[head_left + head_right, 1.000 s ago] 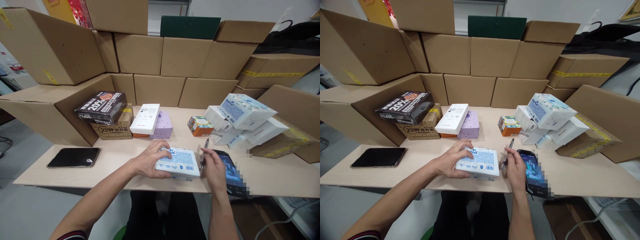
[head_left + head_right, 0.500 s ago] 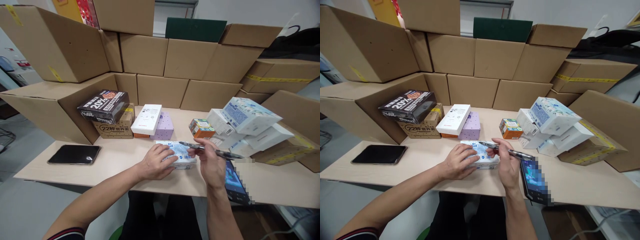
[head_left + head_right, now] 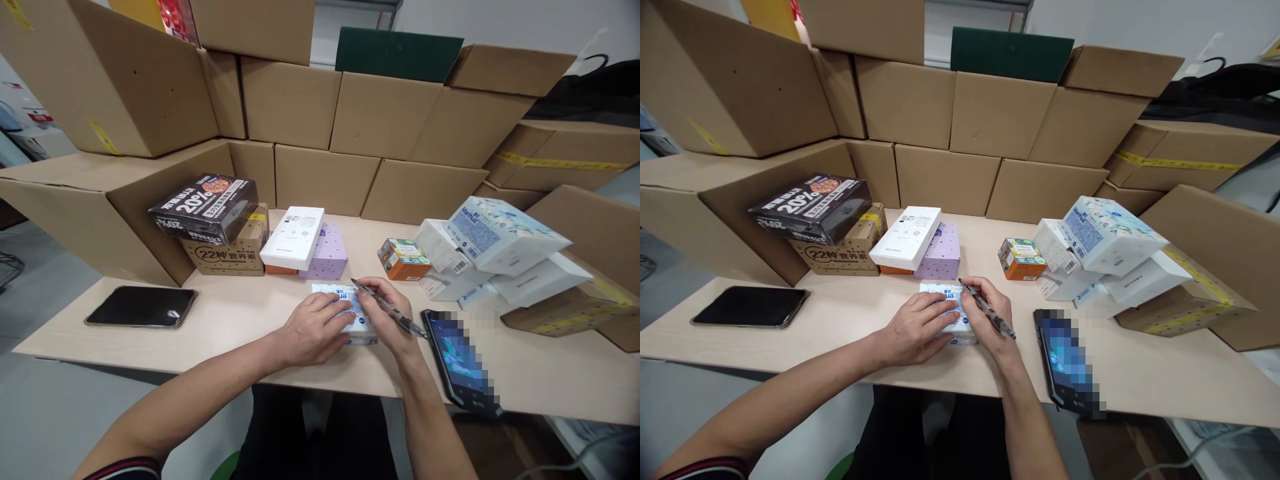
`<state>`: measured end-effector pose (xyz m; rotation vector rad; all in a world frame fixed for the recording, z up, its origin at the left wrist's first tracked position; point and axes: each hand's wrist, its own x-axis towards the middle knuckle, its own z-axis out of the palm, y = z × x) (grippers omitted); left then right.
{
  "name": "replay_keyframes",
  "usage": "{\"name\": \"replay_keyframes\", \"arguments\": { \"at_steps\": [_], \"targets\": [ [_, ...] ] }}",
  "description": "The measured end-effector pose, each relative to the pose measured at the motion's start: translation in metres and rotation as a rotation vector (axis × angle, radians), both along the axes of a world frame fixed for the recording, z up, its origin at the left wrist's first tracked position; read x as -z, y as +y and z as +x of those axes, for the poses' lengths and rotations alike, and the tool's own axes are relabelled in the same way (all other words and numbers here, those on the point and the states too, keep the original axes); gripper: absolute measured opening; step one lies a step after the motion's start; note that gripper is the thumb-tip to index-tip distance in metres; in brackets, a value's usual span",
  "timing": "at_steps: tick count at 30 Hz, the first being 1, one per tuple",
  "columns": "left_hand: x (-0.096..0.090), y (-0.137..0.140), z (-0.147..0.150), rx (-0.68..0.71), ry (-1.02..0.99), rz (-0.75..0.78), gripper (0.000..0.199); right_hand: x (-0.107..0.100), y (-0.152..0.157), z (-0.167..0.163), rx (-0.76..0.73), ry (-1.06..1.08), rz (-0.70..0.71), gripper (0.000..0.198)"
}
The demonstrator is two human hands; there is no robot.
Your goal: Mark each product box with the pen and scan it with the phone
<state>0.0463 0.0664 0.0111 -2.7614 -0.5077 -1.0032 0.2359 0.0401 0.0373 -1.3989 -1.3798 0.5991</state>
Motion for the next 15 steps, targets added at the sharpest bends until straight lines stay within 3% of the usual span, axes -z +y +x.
{"name": "replay_keyframes", "arguments": {
  "at_steps": [3,7,15],
  "targets": [
    [-0.0005,-0.0002,0.0,0.011,-0.003,-0.018,0.037,0.0004,0.0003,-0.0014,0.035,-0.039,0.011,0.02],
    [-0.0019,-0.0002,-0.0001,0.011,-0.016,-0.009,0.035,0.0024,-0.0005,-0.0049,0.104,-0.071,0.041,0.029],
    [-0.0042,-0.0012,0.0005,0.011,-0.009,-0.011,0.033,0.0028,-0.0005,-0.0057,0.087,-0.112,0.049,0.03]
  ]
}}
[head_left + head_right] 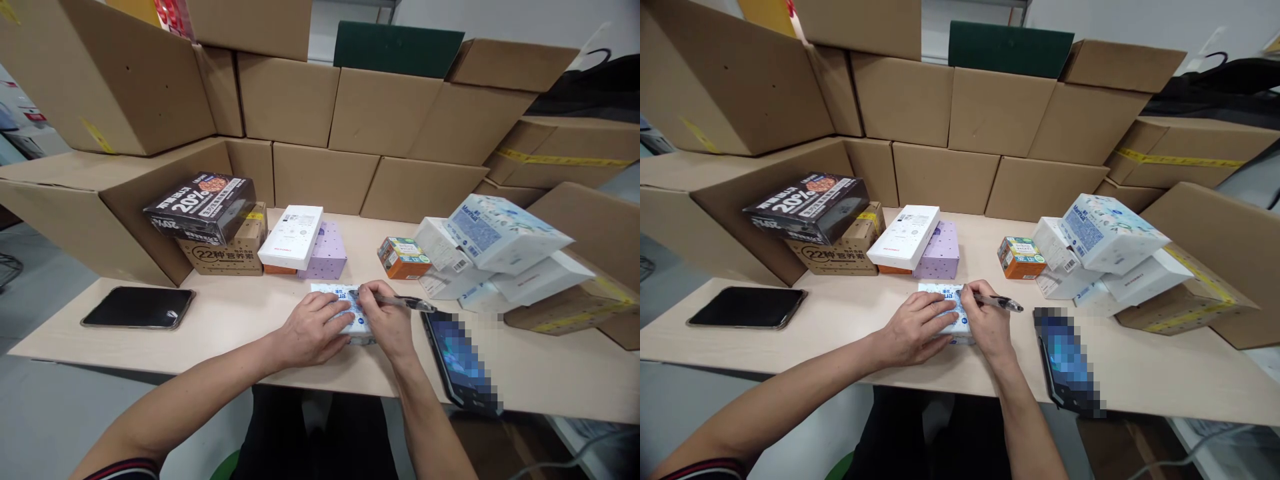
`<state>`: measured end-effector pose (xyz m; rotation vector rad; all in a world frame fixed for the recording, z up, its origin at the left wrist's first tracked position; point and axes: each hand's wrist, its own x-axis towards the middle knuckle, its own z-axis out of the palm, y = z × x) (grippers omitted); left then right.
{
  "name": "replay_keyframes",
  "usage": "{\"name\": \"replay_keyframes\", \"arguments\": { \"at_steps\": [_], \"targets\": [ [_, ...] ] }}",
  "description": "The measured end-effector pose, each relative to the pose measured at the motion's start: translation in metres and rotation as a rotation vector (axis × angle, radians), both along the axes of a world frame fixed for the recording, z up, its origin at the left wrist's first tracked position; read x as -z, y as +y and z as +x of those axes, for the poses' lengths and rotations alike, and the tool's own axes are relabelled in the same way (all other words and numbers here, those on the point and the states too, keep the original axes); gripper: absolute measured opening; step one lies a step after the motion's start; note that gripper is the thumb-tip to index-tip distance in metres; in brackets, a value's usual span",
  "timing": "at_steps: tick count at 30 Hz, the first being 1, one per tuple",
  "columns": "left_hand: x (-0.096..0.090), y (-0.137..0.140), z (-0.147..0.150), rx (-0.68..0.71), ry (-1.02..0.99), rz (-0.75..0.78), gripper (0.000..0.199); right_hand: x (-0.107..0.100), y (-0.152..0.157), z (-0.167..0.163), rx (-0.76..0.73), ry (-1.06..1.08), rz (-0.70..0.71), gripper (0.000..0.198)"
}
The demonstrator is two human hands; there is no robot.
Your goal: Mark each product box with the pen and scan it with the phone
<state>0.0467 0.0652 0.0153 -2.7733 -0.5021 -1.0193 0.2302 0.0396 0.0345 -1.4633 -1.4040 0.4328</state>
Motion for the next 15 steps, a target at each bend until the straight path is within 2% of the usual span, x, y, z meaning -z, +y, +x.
{"name": "replay_keyframes", "arguments": {
  "at_steps": [15],
  "targets": [
    [0.0021,0.0018,0.0002,0.001,-0.015,0.02,0.033,-0.0033,0.0004,-0.0015,-0.036,-0.024,-0.01,0.029]
  ]
}}
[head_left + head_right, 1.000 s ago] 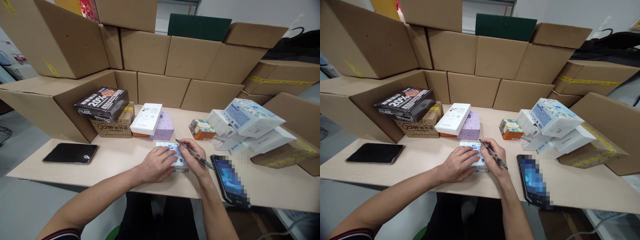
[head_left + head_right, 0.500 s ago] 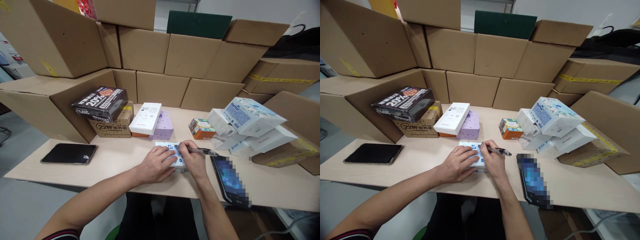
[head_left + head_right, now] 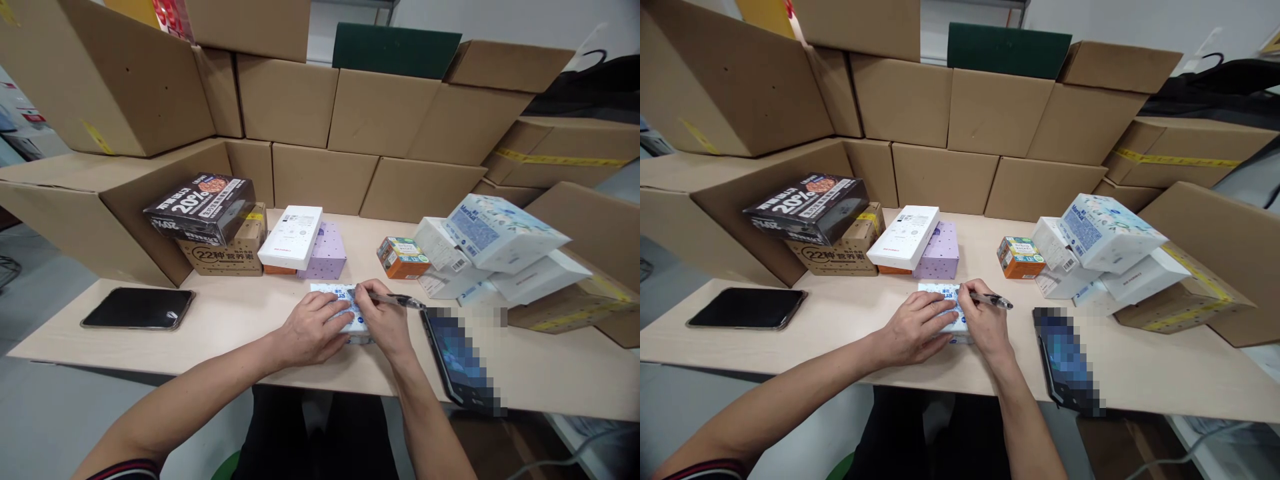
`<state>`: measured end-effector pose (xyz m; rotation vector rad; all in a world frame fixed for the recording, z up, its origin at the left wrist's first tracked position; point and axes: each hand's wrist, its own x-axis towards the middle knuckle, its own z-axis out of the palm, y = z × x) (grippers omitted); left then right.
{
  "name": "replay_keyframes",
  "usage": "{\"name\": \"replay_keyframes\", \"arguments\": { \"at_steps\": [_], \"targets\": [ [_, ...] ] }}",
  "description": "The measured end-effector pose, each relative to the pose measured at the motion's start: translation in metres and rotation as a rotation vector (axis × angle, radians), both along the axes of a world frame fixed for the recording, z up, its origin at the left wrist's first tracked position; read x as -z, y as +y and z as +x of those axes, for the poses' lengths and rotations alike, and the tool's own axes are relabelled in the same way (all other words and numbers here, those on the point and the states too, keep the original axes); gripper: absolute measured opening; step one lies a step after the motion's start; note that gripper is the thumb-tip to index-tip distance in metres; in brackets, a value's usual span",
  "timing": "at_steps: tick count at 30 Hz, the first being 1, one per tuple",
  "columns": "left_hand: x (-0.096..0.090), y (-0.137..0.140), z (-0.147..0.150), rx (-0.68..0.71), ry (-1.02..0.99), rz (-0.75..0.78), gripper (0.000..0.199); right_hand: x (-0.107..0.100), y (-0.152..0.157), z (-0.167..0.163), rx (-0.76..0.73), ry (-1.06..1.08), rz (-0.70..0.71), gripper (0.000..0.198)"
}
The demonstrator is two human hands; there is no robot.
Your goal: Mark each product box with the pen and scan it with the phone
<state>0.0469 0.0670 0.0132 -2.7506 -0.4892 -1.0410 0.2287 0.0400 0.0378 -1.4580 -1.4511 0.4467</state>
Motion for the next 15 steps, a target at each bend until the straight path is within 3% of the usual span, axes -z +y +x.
{"name": "replay_keyframes", "arguments": {
  "at_steps": [5,10,13,15],
  "targets": [
    [0.001,0.0,0.0,-0.001,-0.011,0.015,0.033,0.003,-0.002,0.0,0.047,0.077,0.028,0.031],
    [0.002,0.002,-0.001,-0.009,-0.024,0.025,0.033,0.01,-0.009,0.014,0.274,0.248,0.209,0.03],
    [0.002,0.003,-0.002,-0.01,-0.031,0.017,0.034,0.02,-0.017,0.039,0.362,-0.024,0.264,0.029],
    [0.002,0.003,-0.002,-0.011,-0.041,0.025,0.034,0.028,-0.024,0.056,0.305,-0.322,0.2,0.033]
  ]
}}
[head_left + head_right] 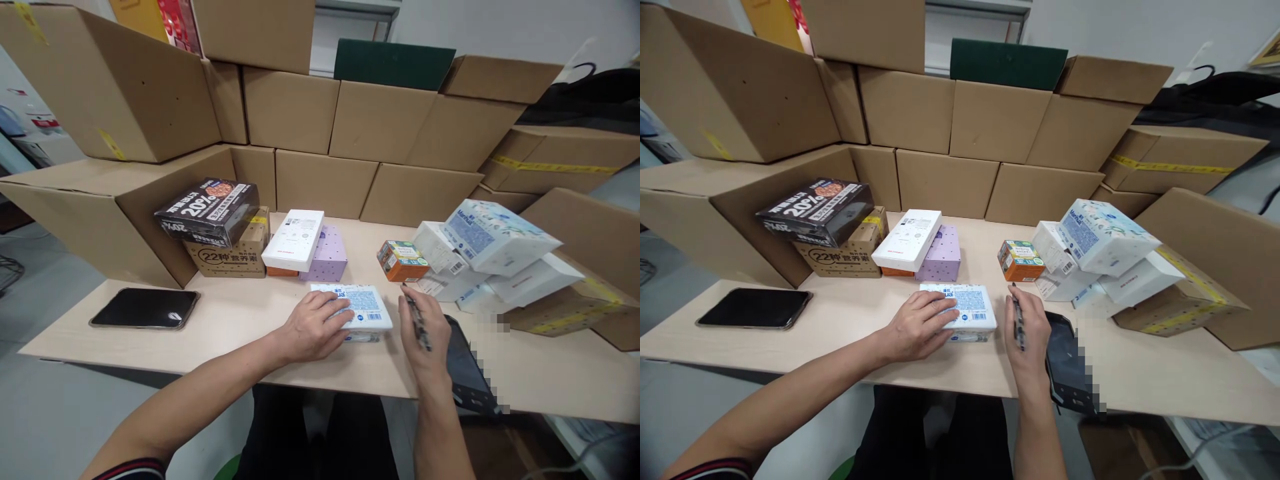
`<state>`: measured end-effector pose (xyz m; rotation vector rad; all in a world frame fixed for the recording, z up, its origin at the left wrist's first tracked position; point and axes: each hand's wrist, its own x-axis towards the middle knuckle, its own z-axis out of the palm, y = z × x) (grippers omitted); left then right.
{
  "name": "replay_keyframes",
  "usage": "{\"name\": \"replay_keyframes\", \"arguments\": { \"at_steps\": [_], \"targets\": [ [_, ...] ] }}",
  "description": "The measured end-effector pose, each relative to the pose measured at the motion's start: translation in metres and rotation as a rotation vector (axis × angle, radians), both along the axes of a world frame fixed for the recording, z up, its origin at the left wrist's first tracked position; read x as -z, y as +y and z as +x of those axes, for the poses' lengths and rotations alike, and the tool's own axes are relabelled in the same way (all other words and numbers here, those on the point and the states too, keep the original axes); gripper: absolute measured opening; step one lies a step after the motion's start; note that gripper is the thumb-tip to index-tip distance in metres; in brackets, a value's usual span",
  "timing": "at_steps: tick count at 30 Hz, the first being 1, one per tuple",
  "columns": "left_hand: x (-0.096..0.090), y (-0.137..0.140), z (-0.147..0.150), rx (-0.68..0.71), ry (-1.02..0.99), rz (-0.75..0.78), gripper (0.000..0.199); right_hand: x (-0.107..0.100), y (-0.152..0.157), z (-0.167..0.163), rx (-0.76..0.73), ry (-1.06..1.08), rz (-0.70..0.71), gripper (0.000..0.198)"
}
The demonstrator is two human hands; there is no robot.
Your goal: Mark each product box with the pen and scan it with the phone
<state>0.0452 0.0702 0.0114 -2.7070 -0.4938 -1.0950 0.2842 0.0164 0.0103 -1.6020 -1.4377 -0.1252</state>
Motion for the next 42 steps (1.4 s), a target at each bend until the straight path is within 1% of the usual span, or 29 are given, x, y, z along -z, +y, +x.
{"name": "replay_keyframes", "arguments": {
  "at_steps": [2,5,7,9,11,13,15,17,20,22,24,26,30,32,34,36,38,40,42],
  "targets": [
    [0.0,0.0,0.0,0.004,-0.017,0.014,0.033,0.008,-0.005,0.011,-0.023,-0.216,-0.154,0.043],
    [0.001,0.001,0.001,0.015,-0.044,0.024,0.033,0.016,-0.007,0.014,0.024,-0.42,-0.358,0.056],
    [0.002,0.002,0.001,0.018,-0.058,0.025,0.032,0.019,-0.004,0.01,0.057,-0.53,-0.45,0.056],
    [0.003,0.002,0.001,0.025,-0.064,0.03,0.032,0.02,-0.002,0.006,0.044,-0.573,-0.49,0.055],
    [0.004,0.003,0.001,0.029,-0.062,0.038,0.032,0.017,-0.003,0.004,0.034,-0.58,-0.498,0.057],
    [0.004,0.003,0.001,0.027,-0.064,0.054,0.031,0.013,-0.011,0.006,0.094,-0.559,-0.462,0.055],
    [0.003,0.003,0.0,0.018,-0.076,0.072,0.03,0.011,-0.027,0.013,0.226,-0.518,-0.404,0.052],
    [0.002,0.002,0.0,0.016,-0.089,0.087,0.029,0.014,-0.049,0.022,0.38,-0.465,-0.392,0.061],
    [0.001,0.001,-0.001,0.034,-0.102,0.086,0.028,0.027,-0.081,0.038,0.568,-0.343,-0.519,0.088],
    [0.0,0.0,-0.001,0.049,-0.113,0.072,0.028,0.037,-0.094,0.045,0.597,-0.26,-0.622,0.098],
    [0.001,-0.001,-0.001,0.057,-0.123,0.055,0.027,0.044,-0.099,0.047,0.593,-0.226,-0.661,0.1],
    [0.001,0.0,-0.002,0.056,-0.132,0.045,0.027,0.047,-0.097,0.045,0.598,-0.23,-0.631,0.096],
    [0.002,0.002,-0.002,0.048,-0.153,0.054,0.026,0.044,-0.087,0.039,0.587,-0.21,-0.543,0.091],
    [0.002,0.003,-0.002,0.055,-0.164,0.061,0.026,0.041,-0.085,0.035,0.53,-0.151,-0.475,0.095],
    [0.001,0.004,-0.002,0.066,-0.165,0.061,0.026,0.037,-0.085,0.024,0.455,-0.053,-0.376,0.099],
    [0.001,0.004,-0.003,0.071,-0.156,0.051,0.025,0.029,-0.086,0.006,0.39,0.064,-0.274,0.098],
    [0.0,0.004,-0.003,0.077,-0.158,0.044,0.025,0.019,-0.086,-0.018,0.327,0.155,-0.196,0.091],
    [-0.002,0.004,-0.003,0.085,-0.178,0.045,0.024,0.009,-0.082,-0.044,0.229,0.172,-0.105,0.087],
    [-0.003,0.005,-0.004,0.099,-0.205,0.05,0.023,0.004,-0.075,-0.066,0.13,0.153,-0.044,0.082]
  ]
}}
